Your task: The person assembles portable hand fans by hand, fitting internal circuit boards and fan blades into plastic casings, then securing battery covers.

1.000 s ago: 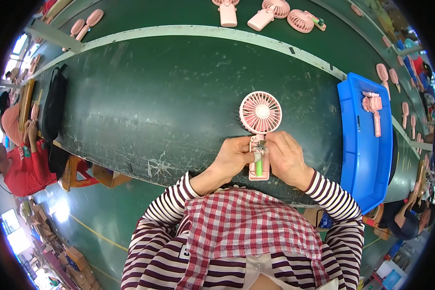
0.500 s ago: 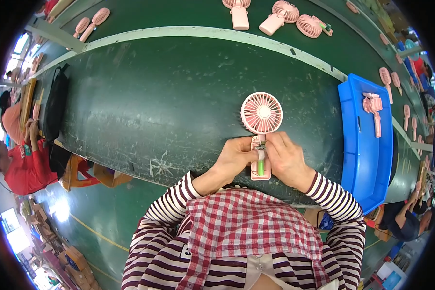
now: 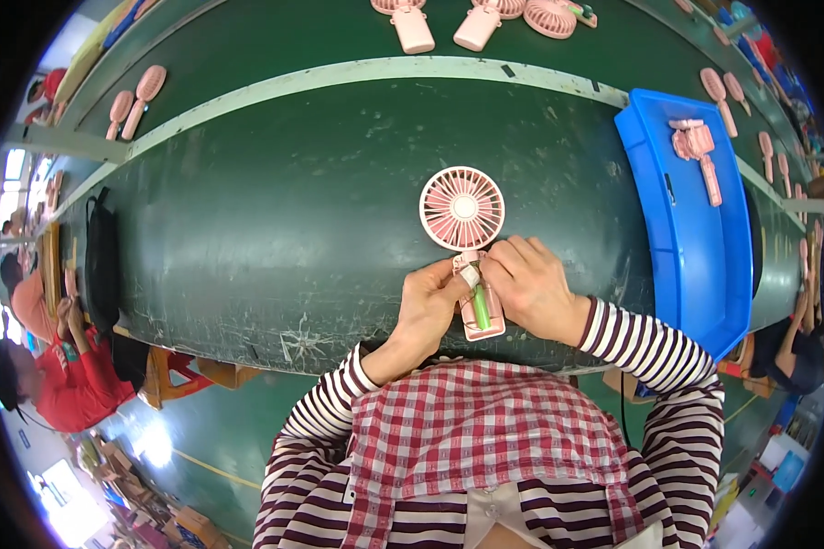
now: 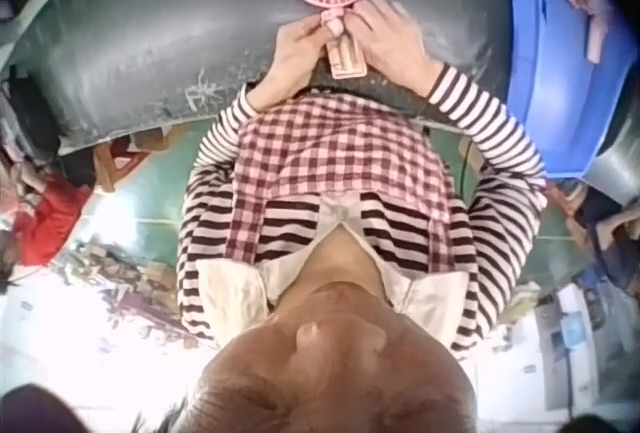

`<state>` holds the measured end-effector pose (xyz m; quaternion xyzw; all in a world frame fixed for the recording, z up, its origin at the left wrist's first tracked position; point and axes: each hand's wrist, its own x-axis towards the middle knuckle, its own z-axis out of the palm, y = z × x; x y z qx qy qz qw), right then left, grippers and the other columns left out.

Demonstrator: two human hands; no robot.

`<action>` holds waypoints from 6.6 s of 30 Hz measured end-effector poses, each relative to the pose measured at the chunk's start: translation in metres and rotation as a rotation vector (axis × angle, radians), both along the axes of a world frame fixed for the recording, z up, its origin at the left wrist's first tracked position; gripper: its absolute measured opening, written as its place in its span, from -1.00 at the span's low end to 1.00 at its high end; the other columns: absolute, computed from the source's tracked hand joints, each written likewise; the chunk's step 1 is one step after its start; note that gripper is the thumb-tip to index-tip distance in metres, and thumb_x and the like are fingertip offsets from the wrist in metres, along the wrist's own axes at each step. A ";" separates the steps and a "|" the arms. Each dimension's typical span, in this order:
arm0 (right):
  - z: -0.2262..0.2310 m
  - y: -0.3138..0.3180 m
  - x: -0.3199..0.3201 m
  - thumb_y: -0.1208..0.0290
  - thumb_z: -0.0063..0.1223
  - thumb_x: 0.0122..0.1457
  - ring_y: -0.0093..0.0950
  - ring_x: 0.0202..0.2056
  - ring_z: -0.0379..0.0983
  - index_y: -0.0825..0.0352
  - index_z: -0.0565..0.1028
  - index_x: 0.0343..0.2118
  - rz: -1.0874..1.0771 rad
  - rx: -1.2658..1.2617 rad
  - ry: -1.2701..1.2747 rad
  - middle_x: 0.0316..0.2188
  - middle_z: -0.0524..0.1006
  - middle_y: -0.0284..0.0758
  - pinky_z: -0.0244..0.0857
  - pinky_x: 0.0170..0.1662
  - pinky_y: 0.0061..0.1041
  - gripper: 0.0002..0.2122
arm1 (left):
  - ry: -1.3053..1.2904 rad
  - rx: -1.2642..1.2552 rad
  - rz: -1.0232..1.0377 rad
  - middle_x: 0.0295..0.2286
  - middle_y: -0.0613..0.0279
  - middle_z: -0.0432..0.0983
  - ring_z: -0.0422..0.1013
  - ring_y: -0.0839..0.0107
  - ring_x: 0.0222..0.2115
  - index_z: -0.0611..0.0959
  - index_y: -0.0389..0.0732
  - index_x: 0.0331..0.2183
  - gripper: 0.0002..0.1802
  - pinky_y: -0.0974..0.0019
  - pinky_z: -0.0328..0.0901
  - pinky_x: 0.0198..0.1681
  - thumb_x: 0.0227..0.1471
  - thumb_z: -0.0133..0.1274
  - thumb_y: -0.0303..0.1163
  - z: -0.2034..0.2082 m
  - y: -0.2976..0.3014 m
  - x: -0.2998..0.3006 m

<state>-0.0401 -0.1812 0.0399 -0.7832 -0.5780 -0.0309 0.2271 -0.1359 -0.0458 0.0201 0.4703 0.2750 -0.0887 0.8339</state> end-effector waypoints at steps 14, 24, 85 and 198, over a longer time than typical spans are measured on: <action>-0.007 0.000 -0.002 0.46 0.05 -0.28 -0.34 -0.40 0.32 0.39 0.35 -0.51 0.018 0.107 -0.033 -0.39 0.35 -0.25 0.21 -0.35 -0.43 -0.78 | -0.117 -0.008 -0.085 -0.31 0.20 0.48 0.43 0.50 -0.35 0.37 -0.38 -0.09 -0.61 0.44 0.37 -0.30 -0.04 -0.08 -0.66 -0.003 0.003 -0.004; -0.010 -0.004 -0.001 0.52 -0.01 -0.21 -0.33 -0.38 0.35 0.44 0.36 -0.48 0.027 0.148 0.108 -0.40 0.34 -0.25 0.32 -0.39 -0.40 -0.82 | -0.180 0.016 -0.084 -0.29 0.19 0.47 0.43 0.47 -0.32 0.37 -0.39 -0.09 -0.60 0.41 0.37 -0.28 -0.05 -0.09 -0.67 -0.005 0.004 -0.004; 0.014 0.008 0.001 0.60 -0.03 -0.24 -0.31 -0.46 0.35 0.44 0.32 -0.52 0.084 0.061 0.063 -0.43 0.32 -0.24 0.31 -0.45 -0.40 -0.85 | 0.067 -0.142 0.087 -0.44 0.15 0.47 0.45 0.42 -0.46 0.49 -0.39 -0.28 -0.69 0.36 0.38 -0.42 0.08 -0.12 -0.30 0.012 0.014 0.004; 0.010 -0.010 -0.023 0.40 0.10 -0.13 -0.32 -0.29 0.44 0.42 0.13 0.04 -0.431 0.152 0.710 -0.28 0.43 -0.17 0.32 -0.24 -0.43 -0.37 | -0.118 0.103 0.173 -0.28 0.09 0.47 0.43 0.37 -0.31 0.48 -0.39 -0.21 -0.71 0.32 0.35 -0.23 -0.02 -0.04 -0.46 -0.010 0.023 0.019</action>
